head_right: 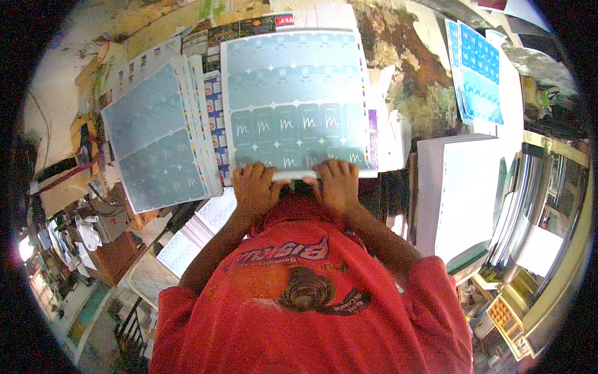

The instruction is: The person organizes and stacks printed paper sheets by picking them up from a pile, aligning the edges, and placing them onto a larger stack on a workbench.

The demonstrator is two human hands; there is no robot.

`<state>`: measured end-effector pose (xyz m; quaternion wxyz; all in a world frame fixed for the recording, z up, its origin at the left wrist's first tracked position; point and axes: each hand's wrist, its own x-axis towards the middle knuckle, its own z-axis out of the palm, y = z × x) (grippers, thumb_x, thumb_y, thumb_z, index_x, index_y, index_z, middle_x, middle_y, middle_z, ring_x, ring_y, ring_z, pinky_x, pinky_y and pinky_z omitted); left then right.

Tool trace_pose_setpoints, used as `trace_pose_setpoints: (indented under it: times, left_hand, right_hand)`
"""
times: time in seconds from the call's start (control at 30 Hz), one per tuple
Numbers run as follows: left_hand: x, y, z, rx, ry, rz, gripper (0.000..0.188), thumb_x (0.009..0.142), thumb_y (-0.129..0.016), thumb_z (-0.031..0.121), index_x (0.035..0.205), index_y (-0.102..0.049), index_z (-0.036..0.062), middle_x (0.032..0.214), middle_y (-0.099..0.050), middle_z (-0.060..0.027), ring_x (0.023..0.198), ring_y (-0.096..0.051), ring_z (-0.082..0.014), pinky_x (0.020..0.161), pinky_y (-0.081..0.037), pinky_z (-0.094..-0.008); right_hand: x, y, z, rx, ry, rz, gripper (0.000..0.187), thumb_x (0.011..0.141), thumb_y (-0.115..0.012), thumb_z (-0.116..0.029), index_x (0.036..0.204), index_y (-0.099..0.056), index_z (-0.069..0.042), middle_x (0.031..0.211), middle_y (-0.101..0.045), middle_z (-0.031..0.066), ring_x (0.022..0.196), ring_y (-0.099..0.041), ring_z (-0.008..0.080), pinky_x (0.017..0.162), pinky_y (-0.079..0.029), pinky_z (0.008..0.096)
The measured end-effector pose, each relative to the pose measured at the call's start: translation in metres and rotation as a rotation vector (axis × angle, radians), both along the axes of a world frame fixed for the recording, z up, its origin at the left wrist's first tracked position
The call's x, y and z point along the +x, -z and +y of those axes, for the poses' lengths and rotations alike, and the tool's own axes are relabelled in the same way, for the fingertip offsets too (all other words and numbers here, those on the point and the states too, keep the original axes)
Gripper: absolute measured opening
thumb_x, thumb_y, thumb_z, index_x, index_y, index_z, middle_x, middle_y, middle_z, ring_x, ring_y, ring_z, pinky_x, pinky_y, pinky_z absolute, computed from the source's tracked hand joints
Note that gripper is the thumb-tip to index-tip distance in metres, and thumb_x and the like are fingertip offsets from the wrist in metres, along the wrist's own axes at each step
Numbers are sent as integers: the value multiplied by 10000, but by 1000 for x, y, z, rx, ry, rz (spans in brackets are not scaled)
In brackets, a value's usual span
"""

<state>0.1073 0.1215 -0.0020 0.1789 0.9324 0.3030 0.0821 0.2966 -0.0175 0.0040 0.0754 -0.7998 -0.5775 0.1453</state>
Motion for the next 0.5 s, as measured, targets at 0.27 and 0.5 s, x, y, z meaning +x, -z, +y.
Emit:
trace_pose_setpoints:
  times: [0.27,0.5]
  left_hand:
    - [-94,39,-3,80,-124,184,579,798,-737,289,1300,-550,70,1294,-545,-137,1213,-492,-367,1030,-393,-511]
    - [-88,-90,68,-83,-115,-449,320,711,-817,88,993,-666,70,1041,-647,-137,1072,-616,-331,934,-486,-435]
  right_hand:
    - [75,37,-106,138,172,-220,700,640,-805,-146,1287,-537,-164,1400,-452,93,1351,-352,357,1136,-237,581]
    - [106,-106,-51,469,183,338,355,808,-726,-61,1150,-631,-62,1170,-653,114,1146,-578,294,1014,-427,407]
